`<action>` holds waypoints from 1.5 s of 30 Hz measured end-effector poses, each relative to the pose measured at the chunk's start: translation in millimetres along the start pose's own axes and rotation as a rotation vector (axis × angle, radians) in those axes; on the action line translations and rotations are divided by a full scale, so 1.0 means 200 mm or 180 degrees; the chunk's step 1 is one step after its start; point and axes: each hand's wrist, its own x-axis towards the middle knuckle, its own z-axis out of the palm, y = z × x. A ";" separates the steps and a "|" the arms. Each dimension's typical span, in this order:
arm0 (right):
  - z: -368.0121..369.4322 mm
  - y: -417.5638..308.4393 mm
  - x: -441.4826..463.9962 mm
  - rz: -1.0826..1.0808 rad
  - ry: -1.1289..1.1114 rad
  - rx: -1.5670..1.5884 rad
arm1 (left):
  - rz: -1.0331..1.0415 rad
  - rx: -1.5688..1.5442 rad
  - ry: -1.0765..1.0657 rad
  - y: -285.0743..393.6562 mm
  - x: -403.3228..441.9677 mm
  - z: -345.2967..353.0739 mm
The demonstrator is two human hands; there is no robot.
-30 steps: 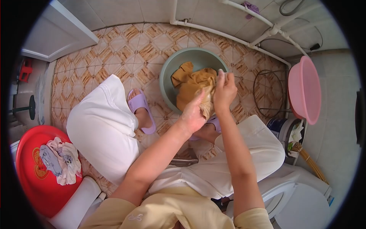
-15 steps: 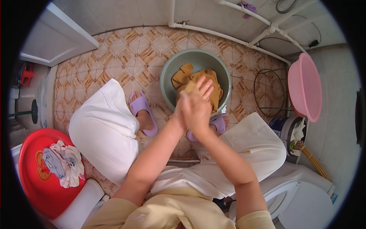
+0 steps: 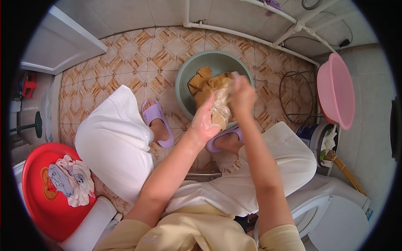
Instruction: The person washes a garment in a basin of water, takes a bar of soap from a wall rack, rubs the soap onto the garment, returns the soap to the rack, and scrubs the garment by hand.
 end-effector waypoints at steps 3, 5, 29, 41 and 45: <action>-0.08 0.23 0.22 0.0770 0.0306 0.1783 | 0.0229 0.0138 0.0217 0.08 -0.01 0.11; -0.13 0.20 0.17 0.1467 -0.0069 0.2839 | 0.0477 0.0440 0.0359 0.13 0.01 0.15; 0.18 0.20 -0.03 -0.0479 0.0248 0.1701 | -0.0316 -0.0516 0.0311 -0.09 0.08 -0.11; 0.22 0.20 -0.06 -0.0516 -0.0377 0.1044 | -0.0062 0.0130 0.0075 -0.16 0.09 -0.17; 0.21 0.09 -0.23 -0.1000 0.0074 0.1560 | 0.0181 -0.0056 -0.0006 -0.01 0.09 -0.15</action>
